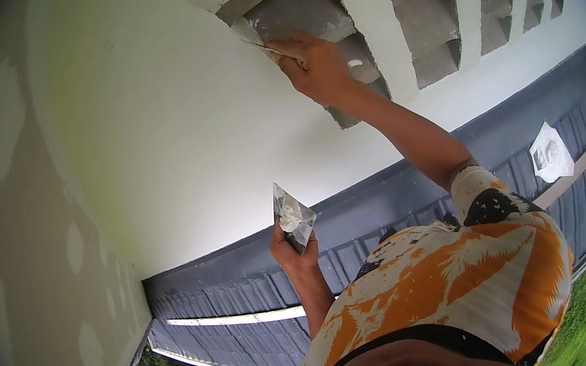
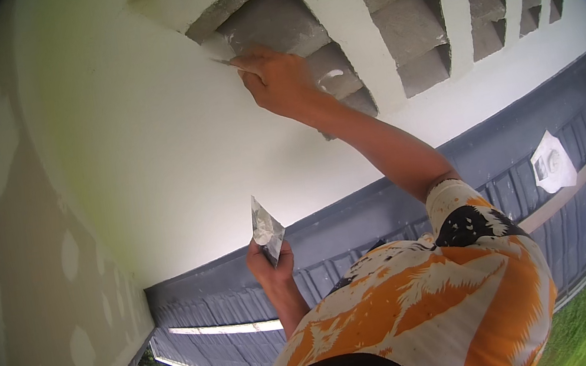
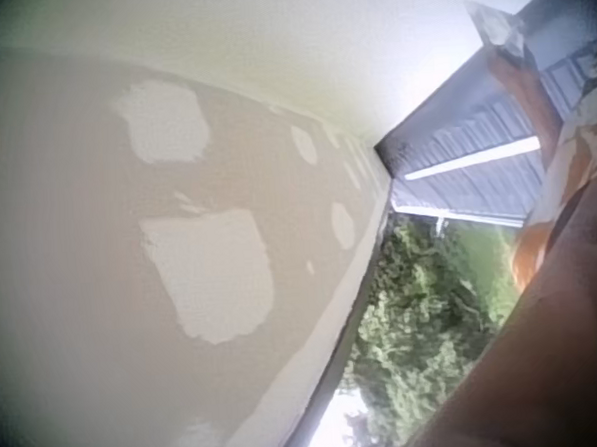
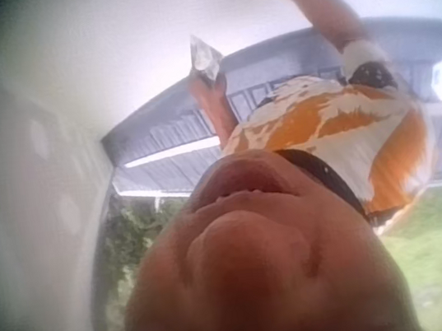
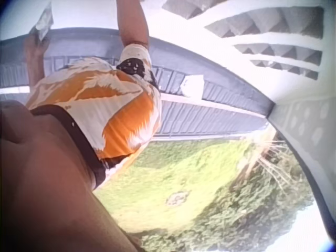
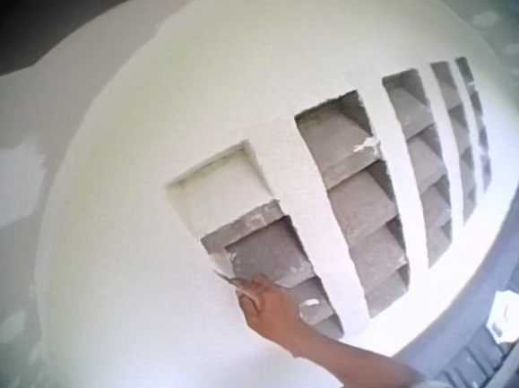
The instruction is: The person applies plaster to a wall vent using a small trowel and a larger hawk. They repeatedly scoop plaster from the hawk and smooth it into the vent openings.
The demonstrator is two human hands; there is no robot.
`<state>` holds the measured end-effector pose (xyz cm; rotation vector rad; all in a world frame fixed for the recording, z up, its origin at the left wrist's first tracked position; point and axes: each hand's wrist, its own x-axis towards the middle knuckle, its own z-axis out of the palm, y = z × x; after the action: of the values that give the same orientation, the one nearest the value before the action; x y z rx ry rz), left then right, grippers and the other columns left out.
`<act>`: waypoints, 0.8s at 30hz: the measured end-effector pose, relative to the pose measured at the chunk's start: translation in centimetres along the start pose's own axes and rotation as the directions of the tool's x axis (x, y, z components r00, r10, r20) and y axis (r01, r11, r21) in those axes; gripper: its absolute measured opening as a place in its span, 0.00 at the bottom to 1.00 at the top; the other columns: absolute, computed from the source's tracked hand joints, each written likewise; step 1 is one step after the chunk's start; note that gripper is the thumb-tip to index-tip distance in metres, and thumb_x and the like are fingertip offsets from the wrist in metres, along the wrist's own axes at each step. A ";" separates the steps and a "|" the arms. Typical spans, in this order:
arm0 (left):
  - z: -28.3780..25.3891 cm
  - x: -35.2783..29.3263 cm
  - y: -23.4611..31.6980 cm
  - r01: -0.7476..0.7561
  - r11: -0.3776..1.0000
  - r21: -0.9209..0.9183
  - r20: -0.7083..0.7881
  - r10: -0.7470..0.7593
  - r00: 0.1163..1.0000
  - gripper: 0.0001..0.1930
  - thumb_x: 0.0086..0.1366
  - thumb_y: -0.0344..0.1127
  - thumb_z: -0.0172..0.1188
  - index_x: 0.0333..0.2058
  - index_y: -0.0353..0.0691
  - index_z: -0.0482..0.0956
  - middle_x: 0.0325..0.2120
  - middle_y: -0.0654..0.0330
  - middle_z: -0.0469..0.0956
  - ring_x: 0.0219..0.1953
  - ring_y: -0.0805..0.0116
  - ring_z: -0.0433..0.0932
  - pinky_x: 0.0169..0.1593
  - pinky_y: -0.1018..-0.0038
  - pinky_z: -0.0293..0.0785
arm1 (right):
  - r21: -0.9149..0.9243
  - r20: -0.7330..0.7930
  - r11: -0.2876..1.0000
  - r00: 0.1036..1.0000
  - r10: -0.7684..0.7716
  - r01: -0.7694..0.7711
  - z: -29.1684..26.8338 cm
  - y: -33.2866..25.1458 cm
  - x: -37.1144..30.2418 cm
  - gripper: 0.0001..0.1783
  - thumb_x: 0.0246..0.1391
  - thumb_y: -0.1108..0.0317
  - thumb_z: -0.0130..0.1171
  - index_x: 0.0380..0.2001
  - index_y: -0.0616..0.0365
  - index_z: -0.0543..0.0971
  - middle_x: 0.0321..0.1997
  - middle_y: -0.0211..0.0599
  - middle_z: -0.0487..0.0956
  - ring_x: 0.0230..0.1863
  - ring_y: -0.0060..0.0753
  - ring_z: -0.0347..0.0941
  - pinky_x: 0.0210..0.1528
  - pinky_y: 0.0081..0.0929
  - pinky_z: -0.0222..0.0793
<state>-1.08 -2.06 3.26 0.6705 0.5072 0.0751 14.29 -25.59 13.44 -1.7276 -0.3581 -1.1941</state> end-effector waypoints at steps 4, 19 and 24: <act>-0.7 3.7 0.7 0.157 0.982 -0.106 0.278 -0.122 0.953 0.10 0.64 0.32 0.50 0.39 0.34 0.76 0.28 0.61 0.77 0.22 0.75 0.69 0.22 0.81 0.68 | 0.307 0.344 0.945 0.912 -0.224 0.117 -3.0 -2.5 -4.2 0.12 0.60 0.70 0.58 0.46 0.56 0.81 0.24 0.38 0.77 0.22 0.31 0.73 0.24 0.26 0.66; -0.3 5.0 3.9 0.280 0.946 -0.166 0.570 -0.140 0.810 0.15 0.64 0.30 0.49 0.47 0.30 0.75 0.30 0.58 0.80 0.24 0.73 0.67 0.24 0.80 0.65 | 0.063 0.087 0.971 0.971 0.224 -0.230 -1.1 3.2 0.9 0.18 0.57 0.73 0.49 0.50 0.60 0.78 0.26 0.47 0.80 0.23 0.40 0.75 0.28 0.31 0.70; 1.3 2.2 2.5 0.169 0.979 -0.116 0.335 -0.121 0.934 0.04 0.61 0.30 0.51 0.30 0.37 0.74 0.20 0.64 0.72 0.19 0.72 0.70 0.19 0.79 0.66 | -0.228 0.132 0.949 0.959 0.252 -0.218 2.3 5.0 5.3 0.21 0.58 0.70 0.46 0.54 0.53 0.77 0.35 0.53 0.81 0.35 0.53 0.78 0.41 0.45 0.74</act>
<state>1.68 -0.35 4.72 0.4895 0.2272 -0.1375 21.54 -27.55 15.08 -1.9947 -0.1156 -0.9495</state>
